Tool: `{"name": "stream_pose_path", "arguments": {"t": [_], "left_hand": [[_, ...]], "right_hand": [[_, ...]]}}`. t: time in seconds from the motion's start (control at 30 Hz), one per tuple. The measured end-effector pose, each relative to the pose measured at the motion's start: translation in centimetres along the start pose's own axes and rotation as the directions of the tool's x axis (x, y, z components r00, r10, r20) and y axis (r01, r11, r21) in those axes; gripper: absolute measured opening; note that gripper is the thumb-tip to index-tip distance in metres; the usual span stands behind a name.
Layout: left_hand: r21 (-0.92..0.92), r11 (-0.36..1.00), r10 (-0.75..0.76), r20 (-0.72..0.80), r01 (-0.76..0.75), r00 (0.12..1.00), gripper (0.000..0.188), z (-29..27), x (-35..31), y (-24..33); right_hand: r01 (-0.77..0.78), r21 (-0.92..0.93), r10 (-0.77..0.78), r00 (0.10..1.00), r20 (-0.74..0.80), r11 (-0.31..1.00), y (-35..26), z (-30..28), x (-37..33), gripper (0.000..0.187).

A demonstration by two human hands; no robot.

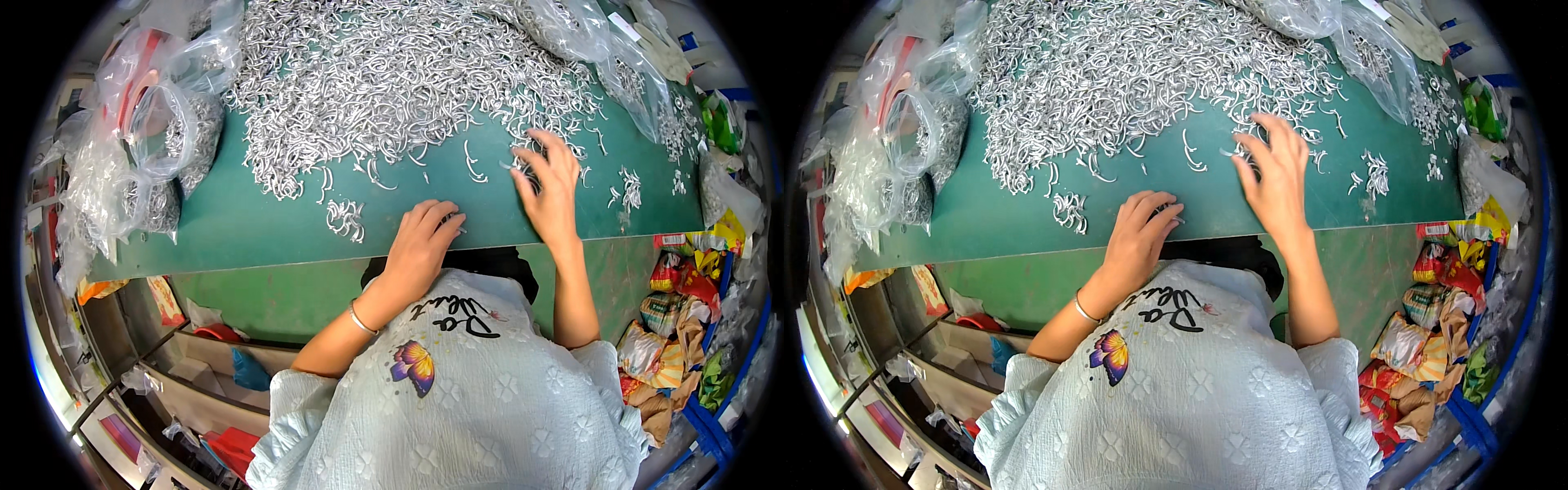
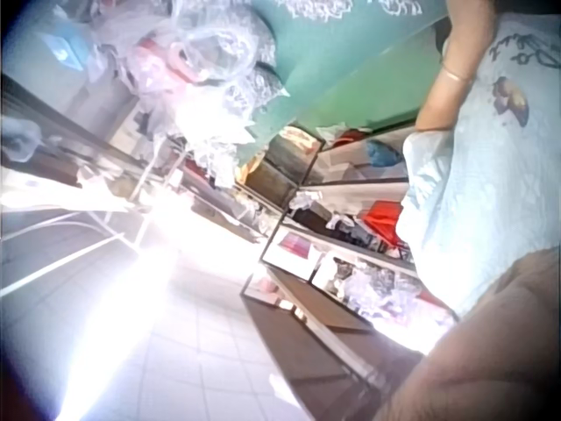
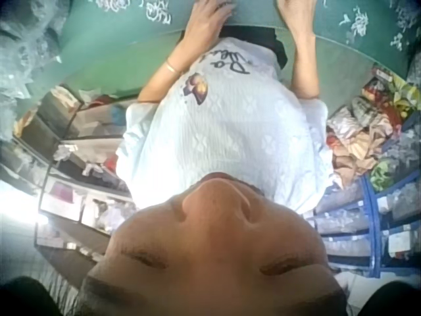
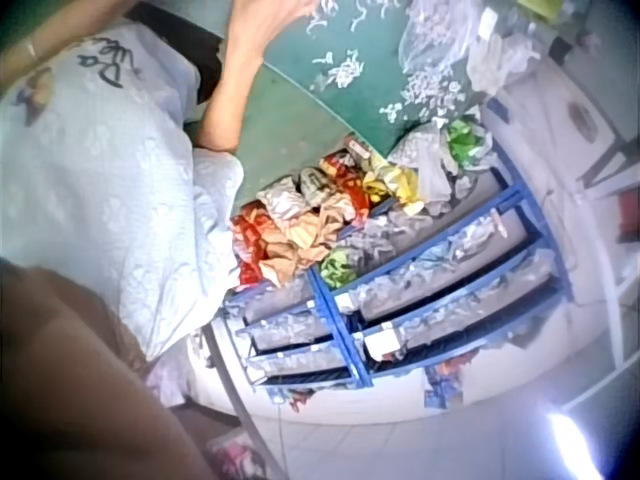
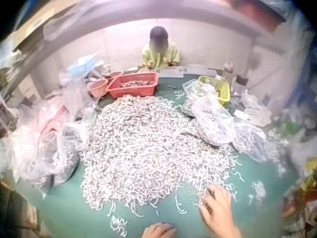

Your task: The person sorts small curved silver metal parts by hand on a green workbench, picking them up from a large pile and organizing them into smaller groups.

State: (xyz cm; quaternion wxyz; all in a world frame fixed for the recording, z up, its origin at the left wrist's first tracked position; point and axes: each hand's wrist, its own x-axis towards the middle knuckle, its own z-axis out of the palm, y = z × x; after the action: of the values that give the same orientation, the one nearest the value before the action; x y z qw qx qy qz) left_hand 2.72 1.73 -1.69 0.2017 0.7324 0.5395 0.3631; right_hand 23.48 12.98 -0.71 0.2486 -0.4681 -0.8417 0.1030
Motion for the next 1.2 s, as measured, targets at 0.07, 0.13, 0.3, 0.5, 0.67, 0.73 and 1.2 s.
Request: {"name": "stream_pose_path", "arguments": {"t": [0.07, 0.13, 0.3, 0.5, 0.67, 0.73, 1.2], "left_hand": [[-0.004, 1.000, -0.025, -0.048, 0.025, 0.999, 0.034, -0.3, 0.3, 0.1], [0.065, 0.997, -0.039, -0.095, 0.045, 0.995, 0.033, -0.9, 0.6, -0.4], [0.312, 0.943, -0.088, -0.109, 0.118, 0.990, 0.026, -2.2, 2.9, -1.8], [0.245, 0.959, -0.100, -0.178, 0.142, 0.979, 0.013, -1.7, 3.8, -2.9], [0.380, 0.923, 0.050, -0.273, 0.060, 0.961, 0.010, -5.3, 8.4, -4.8], [0.395, 0.897, -0.010, -0.431, 0.198, 0.902, 0.014, -7.3, 11.1, -7.4], [0.066, 0.994, -0.105, 0.254, 0.091, 0.961, 0.040, -3.2, 2.7, 1.8]], "right_hand": [[-0.178, -0.036, 0.167, 0.963, -0.212, 0.983, 0.4, 0.3, 0.4, 0.038], [-0.206, -0.185, 0.164, 0.961, -0.221, 0.961, 1.2, 0.8, -0.1, 0.044], [-0.195, -0.104, 0.178, 0.973, -0.148, 0.975, 1.4, 0.7, -0.4, 0.047], [-0.178, -0.063, 0.171, 0.980, -0.102, 0.982, -0.4, 1.4, -0.9, 0.051], [-0.063, 0.127, 0.068, 0.997, -0.039, 0.990, -3.8, 2.8, -0.5, 0.058], [0.019, 0.220, -0.023, 1.000, 0.017, 0.975, -4.4, 3.1, 0.5, 0.050], [-0.191, -0.033, 0.180, 0.963, -0.199, 0.981, 3.0, -1.2, 0.9, 0.015]]}}
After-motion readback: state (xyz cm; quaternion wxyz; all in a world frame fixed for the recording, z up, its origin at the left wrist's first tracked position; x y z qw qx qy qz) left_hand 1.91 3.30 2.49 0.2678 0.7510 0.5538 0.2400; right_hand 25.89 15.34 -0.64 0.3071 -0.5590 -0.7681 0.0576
